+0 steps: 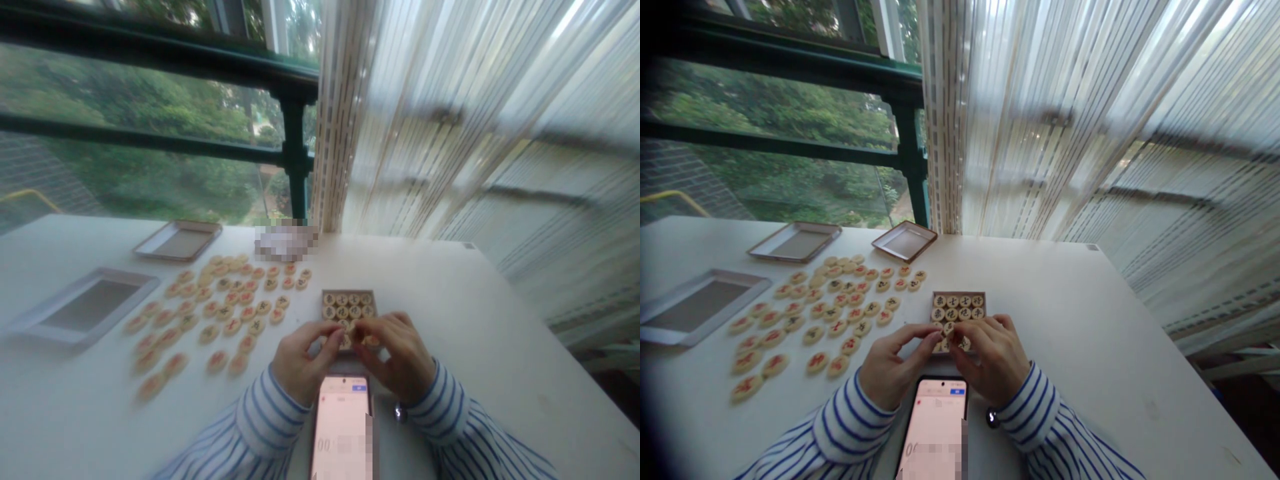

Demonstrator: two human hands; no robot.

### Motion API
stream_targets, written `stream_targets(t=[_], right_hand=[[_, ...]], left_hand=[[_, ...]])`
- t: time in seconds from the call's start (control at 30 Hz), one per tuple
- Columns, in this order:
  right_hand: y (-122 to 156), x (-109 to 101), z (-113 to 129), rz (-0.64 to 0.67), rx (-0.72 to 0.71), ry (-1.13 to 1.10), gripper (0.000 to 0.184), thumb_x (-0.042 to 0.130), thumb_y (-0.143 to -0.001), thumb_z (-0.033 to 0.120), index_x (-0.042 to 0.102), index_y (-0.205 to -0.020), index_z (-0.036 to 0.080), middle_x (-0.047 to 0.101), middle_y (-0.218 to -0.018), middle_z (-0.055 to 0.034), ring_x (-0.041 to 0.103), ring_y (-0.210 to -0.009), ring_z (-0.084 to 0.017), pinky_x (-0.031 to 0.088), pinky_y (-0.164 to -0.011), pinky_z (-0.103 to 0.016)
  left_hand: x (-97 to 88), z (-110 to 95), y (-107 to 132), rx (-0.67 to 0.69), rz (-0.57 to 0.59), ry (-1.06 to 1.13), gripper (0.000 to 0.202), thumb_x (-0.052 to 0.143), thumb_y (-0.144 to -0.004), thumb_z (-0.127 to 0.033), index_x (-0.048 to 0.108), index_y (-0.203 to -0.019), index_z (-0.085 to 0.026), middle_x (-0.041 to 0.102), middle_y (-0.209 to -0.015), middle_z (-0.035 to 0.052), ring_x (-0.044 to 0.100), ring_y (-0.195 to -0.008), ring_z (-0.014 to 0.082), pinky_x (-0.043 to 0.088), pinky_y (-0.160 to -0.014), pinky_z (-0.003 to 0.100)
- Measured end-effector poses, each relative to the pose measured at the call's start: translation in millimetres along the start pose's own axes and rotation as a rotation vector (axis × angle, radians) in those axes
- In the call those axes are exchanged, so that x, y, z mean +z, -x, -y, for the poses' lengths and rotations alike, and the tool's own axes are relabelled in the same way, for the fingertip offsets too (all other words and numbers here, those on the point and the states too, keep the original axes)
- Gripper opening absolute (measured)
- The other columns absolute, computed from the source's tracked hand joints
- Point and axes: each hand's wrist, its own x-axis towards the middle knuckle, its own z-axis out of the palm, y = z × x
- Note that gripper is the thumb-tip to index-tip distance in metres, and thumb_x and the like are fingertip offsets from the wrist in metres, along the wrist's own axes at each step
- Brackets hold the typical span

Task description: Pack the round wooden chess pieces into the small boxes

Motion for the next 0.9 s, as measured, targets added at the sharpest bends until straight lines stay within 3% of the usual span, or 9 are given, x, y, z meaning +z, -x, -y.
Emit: stream_targets(t=[0.33, 0.63, 0.9], right_hand=[[2.7, 3.0, -13.2, 0.04, 0.091, 0.031, 0.022, 0.058, -0.073, 0.026, 0.06, -0.094, 0.019, 0.063, -0.09, -0.0063, 0.056, -0.084, -0.017, 0.038, -0.077, -0.031], [5.3, 6.6, -16.9, 0.11, 0.119, 0.083, 0.027, 0.057, -0.072, 0.025, 0.059, -0.099, 0.02, 0.064, -0.092, -0.0059, 0.055, -0.084, -0.018, 0.034, -0.078, -0.033], [2.1, 6.0, -10.0, 0.187, 0.188, 0.103, 0.018, 0.055, -0.072, 0.024, 0.059, -0.09, 0.021, 0.063, -0.087, -0.0031, 0.053, -0.081, -0.017, 0.029, -0.079, -0.033]], left_hand=[[-2.6, 16.8, -4.5, -0.047, -0.109, -0.143, 0.02, 0.053, -0.076, -0.031, 0.065, -0.083, -0.017, 0.07, -0.081, 0.0044, 0.064, -0.077, 0.0174, 0.051, -0.073, 0.029], [-2.8, 22.9, -6.5, -0.075, -0.13, -0.177, 0.021, 0.052, -0.075, -0.032, 0.066, -0.083, -0.018, 0.069, -0.08, 0.0035, 0.064, -0.075, 0.0174, 0.05, -0.072, 0.03], [0.2, 30.3, -7.0, -0.124, -0.14, -0.181, 0.025, 0.051, -0.075, -0.037, 0.066, -0.08, -0.018, 0.069, -0.078, 0.003, 0.063, -0.074, 0.0173, 0.049, -0.071, 0.029]])
